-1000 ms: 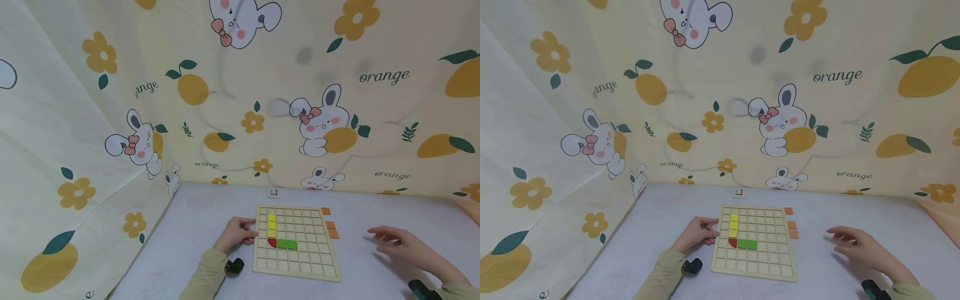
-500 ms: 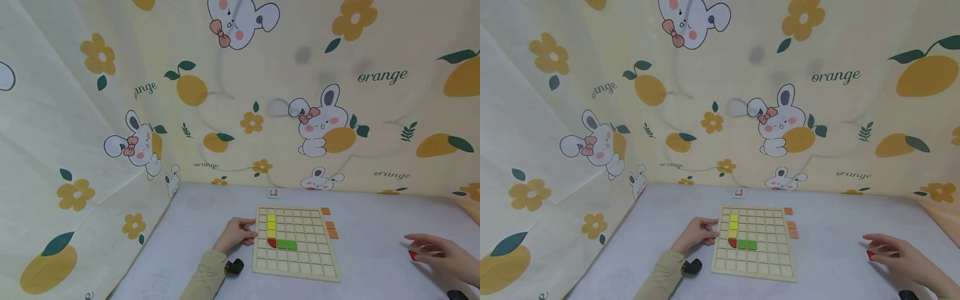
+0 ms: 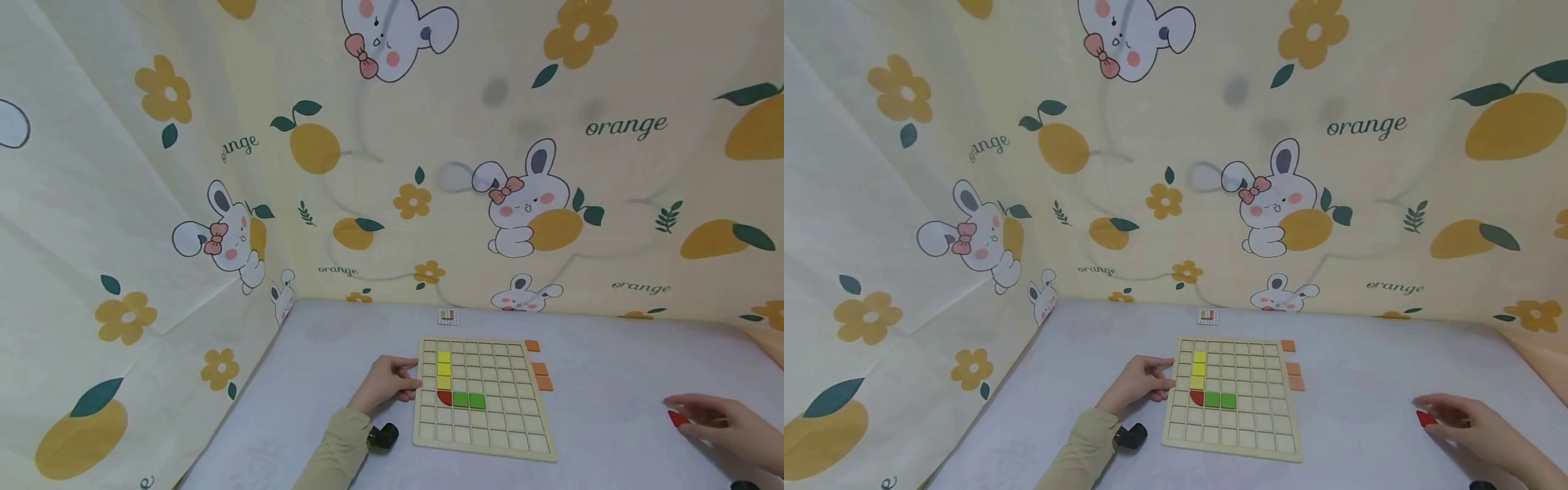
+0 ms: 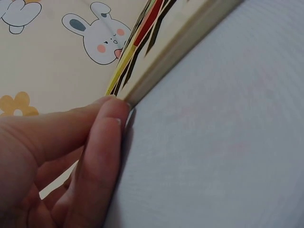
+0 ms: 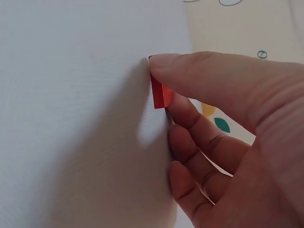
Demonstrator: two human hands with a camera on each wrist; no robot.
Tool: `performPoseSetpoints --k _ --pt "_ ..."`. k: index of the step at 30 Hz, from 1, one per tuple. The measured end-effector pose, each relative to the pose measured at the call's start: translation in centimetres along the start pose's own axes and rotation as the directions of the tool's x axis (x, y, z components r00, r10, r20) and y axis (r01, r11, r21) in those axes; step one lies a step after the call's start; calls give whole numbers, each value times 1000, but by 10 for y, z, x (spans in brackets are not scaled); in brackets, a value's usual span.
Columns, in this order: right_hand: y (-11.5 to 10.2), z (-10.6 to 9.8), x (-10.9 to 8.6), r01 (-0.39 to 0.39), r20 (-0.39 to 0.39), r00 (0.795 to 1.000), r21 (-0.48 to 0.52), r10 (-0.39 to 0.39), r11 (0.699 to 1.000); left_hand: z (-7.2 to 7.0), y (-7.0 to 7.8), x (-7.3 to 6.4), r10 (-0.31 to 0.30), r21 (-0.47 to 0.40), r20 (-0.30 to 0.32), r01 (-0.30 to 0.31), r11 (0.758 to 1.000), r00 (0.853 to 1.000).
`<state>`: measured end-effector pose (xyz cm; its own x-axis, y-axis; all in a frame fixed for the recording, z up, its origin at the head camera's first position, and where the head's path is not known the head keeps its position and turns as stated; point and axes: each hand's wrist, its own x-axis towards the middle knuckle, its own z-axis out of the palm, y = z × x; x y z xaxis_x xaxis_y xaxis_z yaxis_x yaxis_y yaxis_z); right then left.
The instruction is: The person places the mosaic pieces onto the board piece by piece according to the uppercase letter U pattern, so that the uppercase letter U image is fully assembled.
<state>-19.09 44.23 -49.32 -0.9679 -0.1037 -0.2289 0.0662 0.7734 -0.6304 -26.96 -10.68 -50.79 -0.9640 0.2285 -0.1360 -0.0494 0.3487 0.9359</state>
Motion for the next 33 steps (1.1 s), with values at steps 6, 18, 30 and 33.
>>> performPoseSetpoints --k 6,18,30,33 --pt "-1 1 0 -29 -15 999 -18 29 999 0 0 0 5 1 -3 -5 1000 1000" --pt "-4 3 0 -30 -25 999 -43 28 999 -1 0 0 13 -9 7 -13 1000 1000" --pt "-6 3 0 -7 -37 999 -67 4 998 0 -3 1 18 -1 -4 -18 1000 1000" --pt "-8 4 0 -4 -39 999 -66 1 998 0 -3 1 19 1 -1 -19 1000 1000"
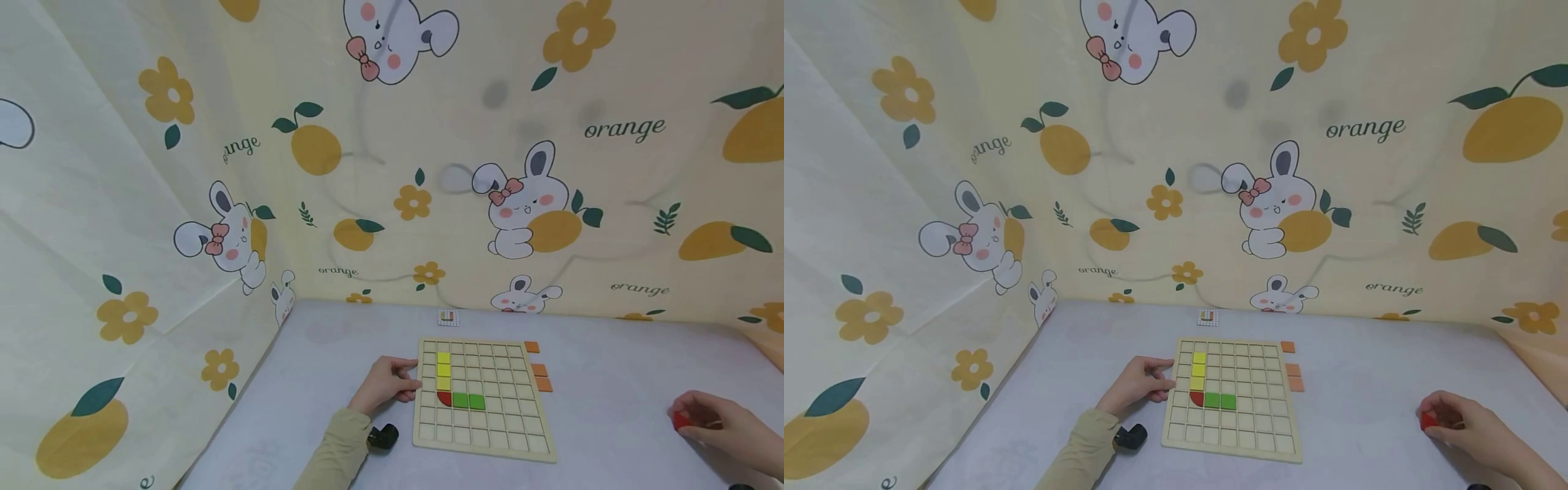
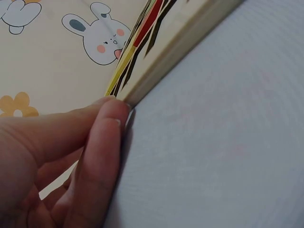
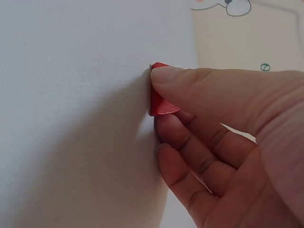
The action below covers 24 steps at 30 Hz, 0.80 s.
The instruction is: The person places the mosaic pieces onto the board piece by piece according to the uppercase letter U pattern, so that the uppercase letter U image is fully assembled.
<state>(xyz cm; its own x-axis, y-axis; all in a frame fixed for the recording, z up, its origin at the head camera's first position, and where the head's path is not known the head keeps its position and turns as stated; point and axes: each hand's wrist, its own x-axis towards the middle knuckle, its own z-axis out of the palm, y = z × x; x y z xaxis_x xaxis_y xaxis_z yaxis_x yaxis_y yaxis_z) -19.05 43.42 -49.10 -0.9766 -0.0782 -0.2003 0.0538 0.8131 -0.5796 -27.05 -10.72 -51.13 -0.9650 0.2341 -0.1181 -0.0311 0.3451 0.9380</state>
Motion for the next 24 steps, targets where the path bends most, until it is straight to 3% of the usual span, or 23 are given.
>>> performPoseSetpoints --k 8,15,24 --pt "-5 0 1 14 -6 1000 23 -13 1000 0 0 0 1 3 0 -1 1000 1000" --pt "-16 2 4 54 71 995 202 -70 978 0 1 0 3 1 2 -3 1000 1000" --pt "-52 11 12 50 131 987 323 -97 945 0 0 0 3 -5 5 -3 1000 1000"
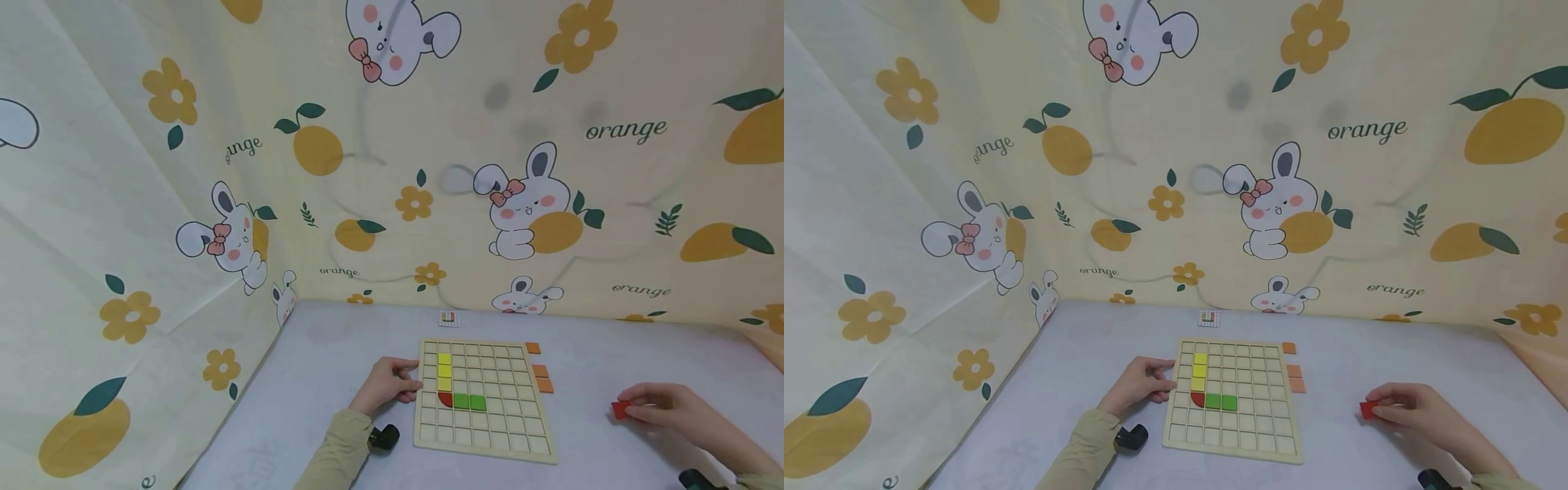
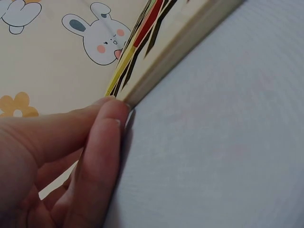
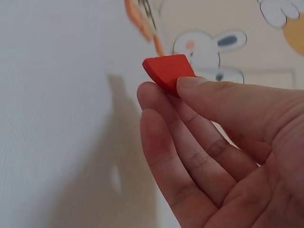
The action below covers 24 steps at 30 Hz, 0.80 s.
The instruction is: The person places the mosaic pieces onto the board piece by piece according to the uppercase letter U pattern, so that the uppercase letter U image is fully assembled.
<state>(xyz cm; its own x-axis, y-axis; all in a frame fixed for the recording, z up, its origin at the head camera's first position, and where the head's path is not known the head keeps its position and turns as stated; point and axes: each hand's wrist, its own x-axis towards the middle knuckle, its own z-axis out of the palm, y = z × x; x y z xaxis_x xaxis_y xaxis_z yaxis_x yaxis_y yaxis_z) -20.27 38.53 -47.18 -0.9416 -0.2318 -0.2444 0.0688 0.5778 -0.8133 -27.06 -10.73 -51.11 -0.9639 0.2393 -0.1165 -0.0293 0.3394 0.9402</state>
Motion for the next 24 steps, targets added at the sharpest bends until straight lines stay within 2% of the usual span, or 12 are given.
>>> performPoseSetpoints --k 3,9,18,24 --pt "-9 6 6 5 23 1000 15 -6 1000 0 1 0 -3 3 -3 3 1000 1000" --pt "-29 27 24 -13 -10 1000 -7 13 1000 0 2 -1 -2 5 -3 2 1000 1000" --pt "-54 53 50 59 54 997 84 -63 995 0 5 -2 -13 3 -3 13 1000 1000" --pt "-64 74 68 124 122 982 165 -145 978 0 5 -3 -11 -5 -2 11 1000 1000"
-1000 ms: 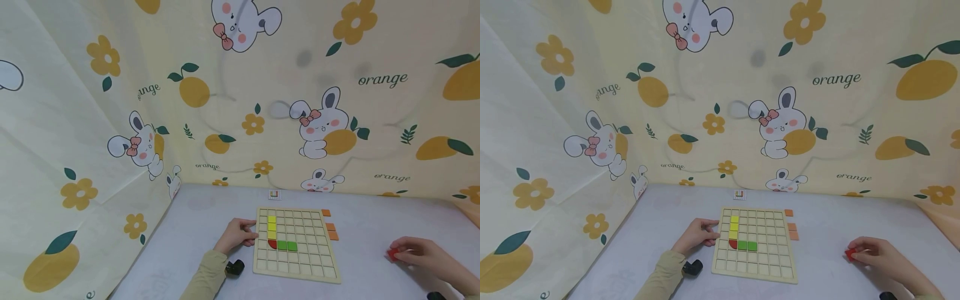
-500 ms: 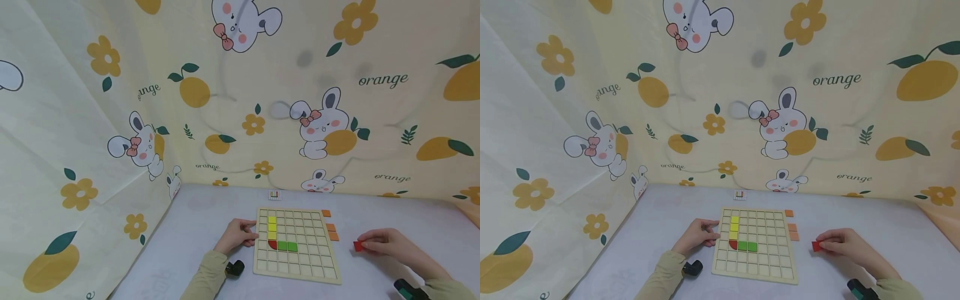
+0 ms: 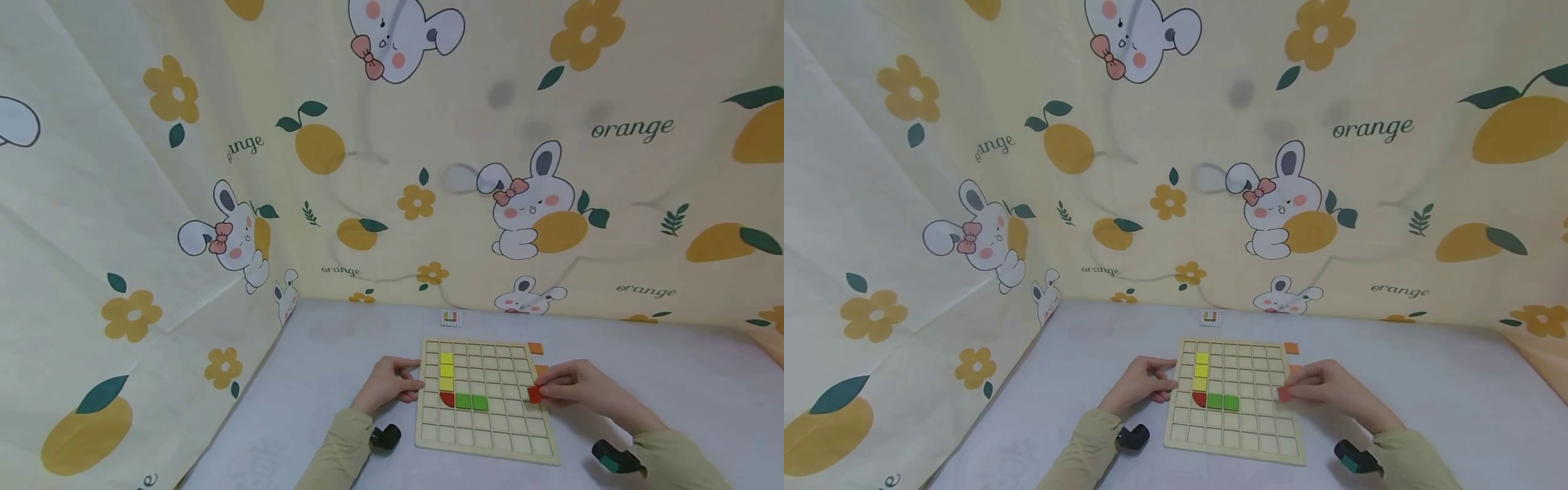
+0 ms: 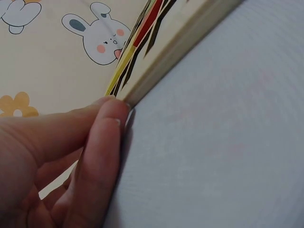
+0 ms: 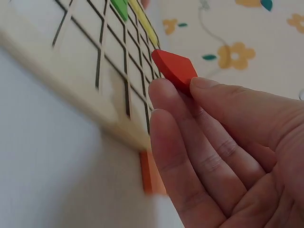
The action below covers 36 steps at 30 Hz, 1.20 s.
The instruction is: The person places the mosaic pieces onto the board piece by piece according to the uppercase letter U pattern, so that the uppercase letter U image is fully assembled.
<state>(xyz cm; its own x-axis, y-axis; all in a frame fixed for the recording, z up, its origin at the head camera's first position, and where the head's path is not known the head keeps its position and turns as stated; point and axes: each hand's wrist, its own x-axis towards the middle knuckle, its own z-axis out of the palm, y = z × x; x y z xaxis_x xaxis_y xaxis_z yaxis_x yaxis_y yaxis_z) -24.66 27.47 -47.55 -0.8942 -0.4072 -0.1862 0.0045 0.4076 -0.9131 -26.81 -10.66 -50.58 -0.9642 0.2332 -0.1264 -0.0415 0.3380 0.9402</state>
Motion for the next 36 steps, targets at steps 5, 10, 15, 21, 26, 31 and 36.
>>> performPoseSetpoints --k 5,10,15,21,26,31,36 --pt "-6 19 15 50 23 998 -18 -50 999 0 0 0 -3 2 -6 3 1000 1000" --pt "-12 34 25 88 44 995 -19 -87 996 1 -1 1 -7 11 -15 8 1000 1000" --pt "-13 44 29 84 76 993 20 -86 996 2 -1 1 -14 17 -20 14 1000 1000" --pt "-16 51 30 59 60 996 18 -60 998 1 -1 1 -13 12 -18 13 1000 1000" --pt "-16 53 30 65 46 997 -11 -64 998 1 -1 1 -11 2 -16 11 1000 1000" --pt "-14 55 31 72 39 997 -43 -70 996 1 -2 2 -5 4 -17 5 1000 1000" --pt "-15 56 30 70 45 997 -75 -67 995 1 -1 1 -6 -1 -15 6 1000 1000"
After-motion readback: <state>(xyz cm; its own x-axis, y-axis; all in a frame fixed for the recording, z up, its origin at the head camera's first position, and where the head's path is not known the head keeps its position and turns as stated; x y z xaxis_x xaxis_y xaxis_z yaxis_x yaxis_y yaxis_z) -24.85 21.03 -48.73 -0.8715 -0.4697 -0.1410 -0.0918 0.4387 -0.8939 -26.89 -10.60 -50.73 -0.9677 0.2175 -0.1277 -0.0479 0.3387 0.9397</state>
